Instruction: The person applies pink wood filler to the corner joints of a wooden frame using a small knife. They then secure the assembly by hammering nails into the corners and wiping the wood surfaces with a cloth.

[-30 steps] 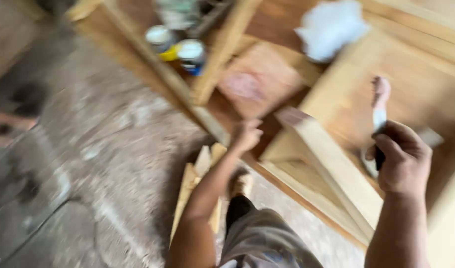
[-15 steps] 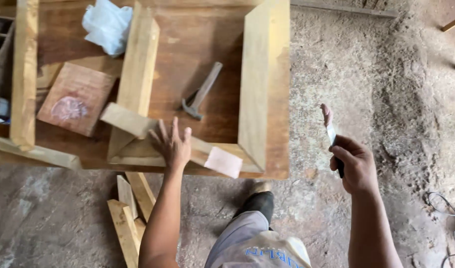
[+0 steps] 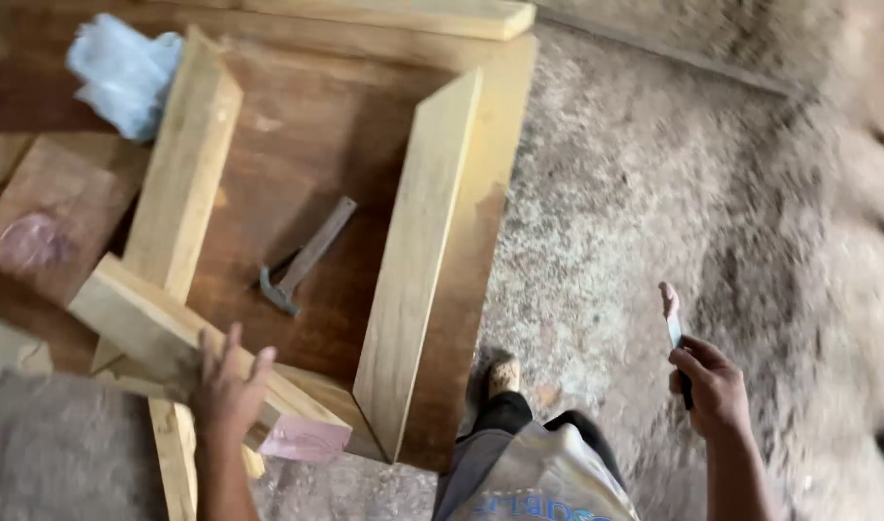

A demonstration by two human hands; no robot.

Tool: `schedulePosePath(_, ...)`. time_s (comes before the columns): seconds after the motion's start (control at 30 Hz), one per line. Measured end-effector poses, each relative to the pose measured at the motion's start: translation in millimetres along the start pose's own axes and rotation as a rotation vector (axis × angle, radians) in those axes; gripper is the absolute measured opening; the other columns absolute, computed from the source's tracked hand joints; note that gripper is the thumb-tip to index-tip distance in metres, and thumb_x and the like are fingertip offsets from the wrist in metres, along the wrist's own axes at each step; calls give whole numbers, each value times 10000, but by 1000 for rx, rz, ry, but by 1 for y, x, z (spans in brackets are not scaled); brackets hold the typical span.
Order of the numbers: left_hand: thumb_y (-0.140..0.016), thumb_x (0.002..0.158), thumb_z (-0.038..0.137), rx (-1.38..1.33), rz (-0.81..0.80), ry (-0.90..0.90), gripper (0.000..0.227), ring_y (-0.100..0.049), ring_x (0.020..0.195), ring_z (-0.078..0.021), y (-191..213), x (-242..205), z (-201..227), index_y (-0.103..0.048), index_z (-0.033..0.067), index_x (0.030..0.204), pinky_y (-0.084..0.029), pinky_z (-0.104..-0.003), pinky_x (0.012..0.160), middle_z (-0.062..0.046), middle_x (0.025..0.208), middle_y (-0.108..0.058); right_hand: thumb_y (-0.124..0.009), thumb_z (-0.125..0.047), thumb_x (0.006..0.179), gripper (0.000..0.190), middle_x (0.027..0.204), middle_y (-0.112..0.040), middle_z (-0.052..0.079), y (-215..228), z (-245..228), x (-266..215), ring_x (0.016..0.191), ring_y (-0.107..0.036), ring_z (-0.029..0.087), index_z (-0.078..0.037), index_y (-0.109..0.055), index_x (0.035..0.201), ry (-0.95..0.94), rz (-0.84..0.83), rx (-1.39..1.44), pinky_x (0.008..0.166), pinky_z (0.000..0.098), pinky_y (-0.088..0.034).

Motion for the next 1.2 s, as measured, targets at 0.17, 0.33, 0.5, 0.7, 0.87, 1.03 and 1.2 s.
schedulePosePath(0.17,-605,893,615,-30,187,-211,808,-184,1544,-493,-2,-23,154,-392,220,1565,-209,-639,1203,-127,1689,-196,-692,-45,928,359,871,-647,71,-70,-99,85,639,-568,144,89,-661,1259,103,-186,-88,561,298,-444)
schedulePosePath(0.33,-591,930,580,-430,155,-207,891,-280,1480,-519,-52,73,294,-278,57,1580,-260,-634,1150,-253,1683,-145,-671,-55,955,358,853,-662,105,-151,-215,187,661,-592,147,83,-650,1285,254,-364,-270,589,286,-473)
schedulePosePath(0.5,-579,969,599,-186,264,-291,836,-357,1454,-515,-79,212,433,-387,41,1561,-242,-679,1160,-224,1584,-410,-673,-51,948,337,875,-666,68,-233,-291,303,671,-608,139,100,-654,1249,285,-543,-280,602,284,-490)
schedulePosePath(0.7,-351,909,731,-388,-624,18,791,-766,1137,-293,-154,317,509,-744,129,1238,-505,-428,1134,-169,1132,-832,-689,-77,960,326,854,-699,100,-336,-363,383,686,-635,130,56,-678,1258,406,-737,-630,603,261,-518)
schedulePosePath(0.87,-653,946,539,-525,-279,-313,550,-723,1026,-327,-104,315,581,-711,61,1211,-564,-427,925,-169,1128,-747,-697,-106,939,332,902,-739,104,-421,-385,392,713,-675,89,-3,-674,1254,480,-926,-696,580,231,-569)
schedulePosePath(1.03,-811,877,361,-576,66,-362,553,-580,1296,-377,-51,249,540,-645,95,1332,-447,-569,1114,-135,1353,-653,-706,-131,954,265,878,-778,103,-498,-365,361,630,-698,156,-90,-742,1213,542,-1038,-1164,509,317,-547)
schedulePosePath(1.2,-722,757,628,-189,168,39,948,-372,1336,-579,-79,214,430,-445,69,1471,-294,-746,1049,-304,1507,-386,-701,-129,915,206,997,-758,68,-561,-341,317,679,-703,187,-94,-766,1108,654,-1278,-1210,559,330,-569)
Point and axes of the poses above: each hand's wrist, its own x-axis towards the middle knuckle, its own y-axis out of the back of the hand, z = x × y, the point moved 10 cm from there along x, towards the middle knuckle
